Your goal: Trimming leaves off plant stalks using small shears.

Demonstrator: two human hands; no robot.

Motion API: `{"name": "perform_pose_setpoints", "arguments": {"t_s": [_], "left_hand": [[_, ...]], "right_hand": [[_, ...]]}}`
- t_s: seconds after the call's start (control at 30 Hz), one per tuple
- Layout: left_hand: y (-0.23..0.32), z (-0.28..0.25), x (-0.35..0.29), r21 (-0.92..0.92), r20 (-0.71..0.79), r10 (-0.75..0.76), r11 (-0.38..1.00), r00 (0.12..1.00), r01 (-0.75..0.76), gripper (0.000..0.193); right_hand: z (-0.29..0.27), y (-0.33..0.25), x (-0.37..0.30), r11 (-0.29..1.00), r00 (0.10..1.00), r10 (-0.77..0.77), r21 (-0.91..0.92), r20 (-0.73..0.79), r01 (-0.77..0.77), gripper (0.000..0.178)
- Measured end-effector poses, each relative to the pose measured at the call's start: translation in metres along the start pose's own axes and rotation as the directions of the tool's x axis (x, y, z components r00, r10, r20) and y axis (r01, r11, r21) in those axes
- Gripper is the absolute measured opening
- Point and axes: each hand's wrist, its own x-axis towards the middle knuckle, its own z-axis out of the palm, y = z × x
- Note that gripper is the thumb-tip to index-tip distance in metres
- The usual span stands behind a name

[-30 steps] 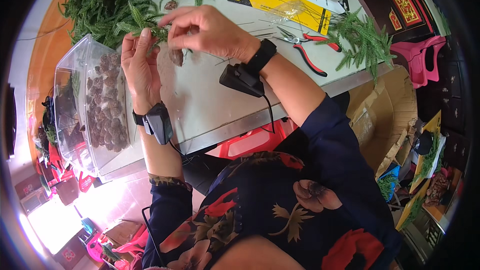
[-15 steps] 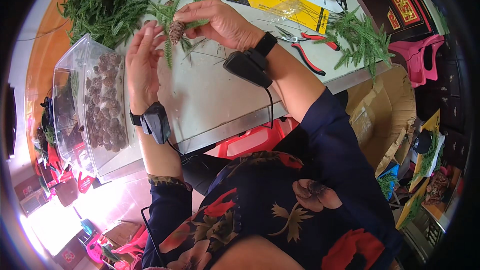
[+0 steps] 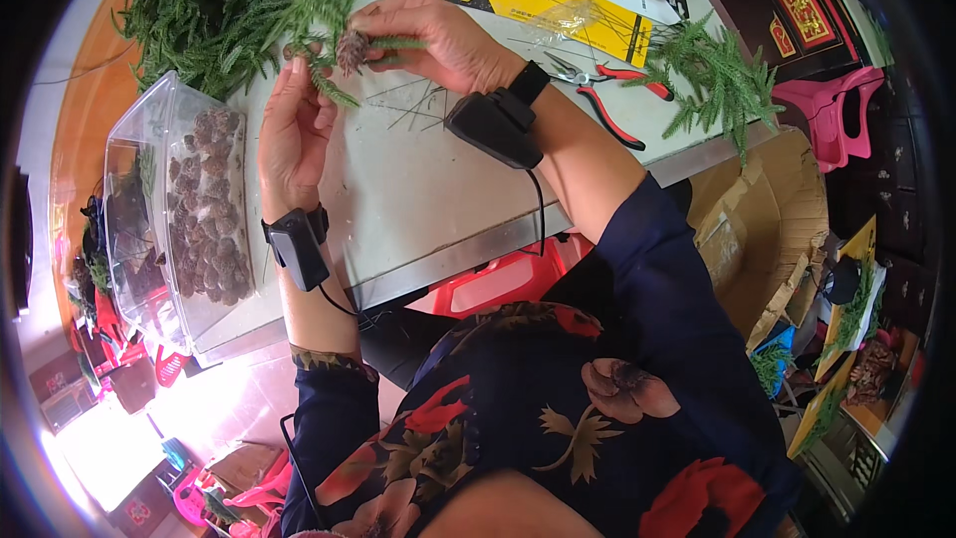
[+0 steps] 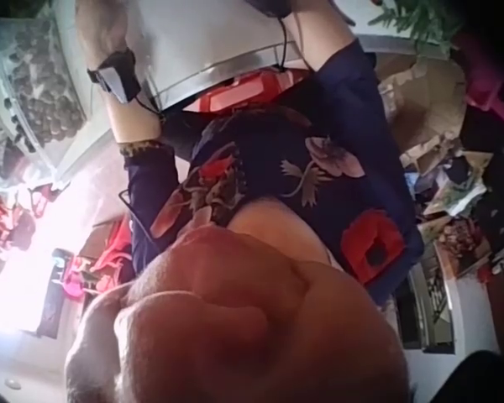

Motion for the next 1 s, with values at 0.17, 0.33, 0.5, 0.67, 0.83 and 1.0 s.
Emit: {"name": "perform_pose_setpoints", "arguments": {"t_s": [0.17,0.33,0.5,0.67,0.83,1.0], "left_hand": [[0.006,-0.002,-0.003,0.027,-0.110,0.150,0.989,0.983,-0.148,0.018],[0.006,-0.006,-0.005,0.217,-0.181,0.322,0.935,0.929,-0.281,0.017],[0.006,-0.004,-0.004,0.350,-0.184,0.353,0.896,0.917,-0.275,0.020],[0.009,0.005,-0.010,0.386,-0.091,0.253,0.900,0.963,-0.200,0.024],[0.007,0.006,-0.010,0.145,-0.021,0.201,0.970,0.979,-0.196,0.029],[0.010,0.008,-0.007,0.101,0.000,0.109,0.989,0.994,-0.108,0.026]], "right_hand": [[0.008,-0.001,-0.003,0.958,0.984,0.145,-0.234,-0.102,-0.166,0.024],[-0.011,-0.003,0.001,0.921,0.992,0.052,-0.379,-0.115,-0.092,0.023],[-0.003,-0.015,0.000,0.916,0.981,-0.174,-0.380,-0.089,0.128,0.022],[0.015,-0.017,-0.004,0.785,0.985,-0.167,-0.598,0.044,0.160,0.021],[0.002,-0.008,0.000,0.920,0.997,0.002,-0.390,-0.080,-0.033,0.021],[-0.002,0.001,0.005,0.998,0.993,0.063,0.022,-0.095,-0.061,0.022]]}}
